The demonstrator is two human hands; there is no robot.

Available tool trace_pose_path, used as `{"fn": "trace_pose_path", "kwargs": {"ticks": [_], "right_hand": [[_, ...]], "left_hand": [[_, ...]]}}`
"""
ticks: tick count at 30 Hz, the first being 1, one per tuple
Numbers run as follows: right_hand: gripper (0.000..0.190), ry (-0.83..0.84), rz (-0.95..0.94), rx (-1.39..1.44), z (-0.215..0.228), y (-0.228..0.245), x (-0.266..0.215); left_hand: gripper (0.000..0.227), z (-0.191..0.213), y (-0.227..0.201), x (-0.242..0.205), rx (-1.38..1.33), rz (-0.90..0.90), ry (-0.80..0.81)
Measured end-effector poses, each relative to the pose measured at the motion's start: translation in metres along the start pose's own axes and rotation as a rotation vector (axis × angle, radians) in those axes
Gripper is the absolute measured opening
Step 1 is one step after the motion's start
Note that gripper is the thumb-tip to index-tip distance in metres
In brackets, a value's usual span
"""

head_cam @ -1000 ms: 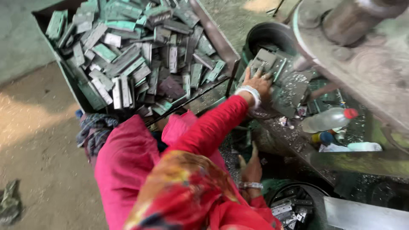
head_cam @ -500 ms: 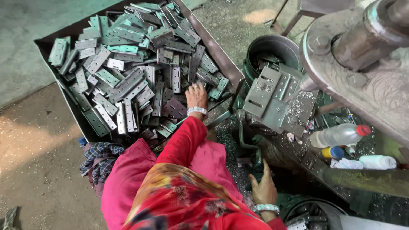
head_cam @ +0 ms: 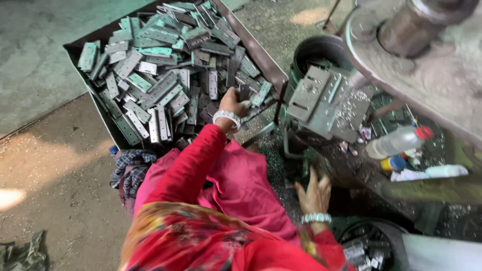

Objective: The person repeatedly picks rectangular metal pieces from a bin, places them under a press machine, and operates the press with a lever. The person then removes the processed pieces and places them into a bucket. The cycle continues with multiple pieces throughout the clip.

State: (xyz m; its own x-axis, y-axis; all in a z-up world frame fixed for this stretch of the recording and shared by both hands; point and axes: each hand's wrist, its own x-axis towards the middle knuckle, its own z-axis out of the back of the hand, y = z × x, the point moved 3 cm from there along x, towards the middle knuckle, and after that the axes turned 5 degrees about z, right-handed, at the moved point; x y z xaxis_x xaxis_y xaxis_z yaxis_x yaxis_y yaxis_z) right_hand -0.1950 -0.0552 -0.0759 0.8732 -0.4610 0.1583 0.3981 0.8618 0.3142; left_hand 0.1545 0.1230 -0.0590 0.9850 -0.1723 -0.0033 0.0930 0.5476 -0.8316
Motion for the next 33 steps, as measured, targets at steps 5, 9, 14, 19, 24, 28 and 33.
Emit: {"fn": "trace_pose_path", "kwargs": {"ticks": [5, 9, 14, 19, 24, 28, 33], "right_hand": [[0.068, -0.228, 0.173, 0.643, 0.038, 0.015, 0.028], [0.061, -0.268, 0.040, 0.767, 0.061, 0.014, 0.041], [0.060, -0.040, -0.129, 1.301, 0.055, -0.010, 0.035], [0.069, 0.122, -0.162, 1.646, 0.034, -0.024, 0.040], [0.081, 0.053, -0.307, 1.715, 0.025, -0.043, 0.046], [0.083, -0.071, -0.164, 0.584, 0.020, -0.048, 0.027], [0.104, 0.137, -0.077, 0.416, 0.008, -0.027, -0.004]], "left_hand": [[0.044, -0.072, -0.093, -0.099, -0.822, 0.112, 0.764], [0.041, -0.100, -0.136, -0.165, -0.187, -0.274, 0.488], [0.049, -0.107, -0.139, -0.168, -0.260, 0.005, 0.718], [0.058, -0.110, -0.114, -0.150, -0.113, 0.071, 0.624], [0.042, -0.150, -0.101, -0.134, -0.382, 0.195, 0.673], [0.024, -0.149, -0.126, -0.108, 0.126, -0.201, 0.145], [0.044, -0.134, -0.158, -0.124, 0.483, -0.469, 0.192]]}}
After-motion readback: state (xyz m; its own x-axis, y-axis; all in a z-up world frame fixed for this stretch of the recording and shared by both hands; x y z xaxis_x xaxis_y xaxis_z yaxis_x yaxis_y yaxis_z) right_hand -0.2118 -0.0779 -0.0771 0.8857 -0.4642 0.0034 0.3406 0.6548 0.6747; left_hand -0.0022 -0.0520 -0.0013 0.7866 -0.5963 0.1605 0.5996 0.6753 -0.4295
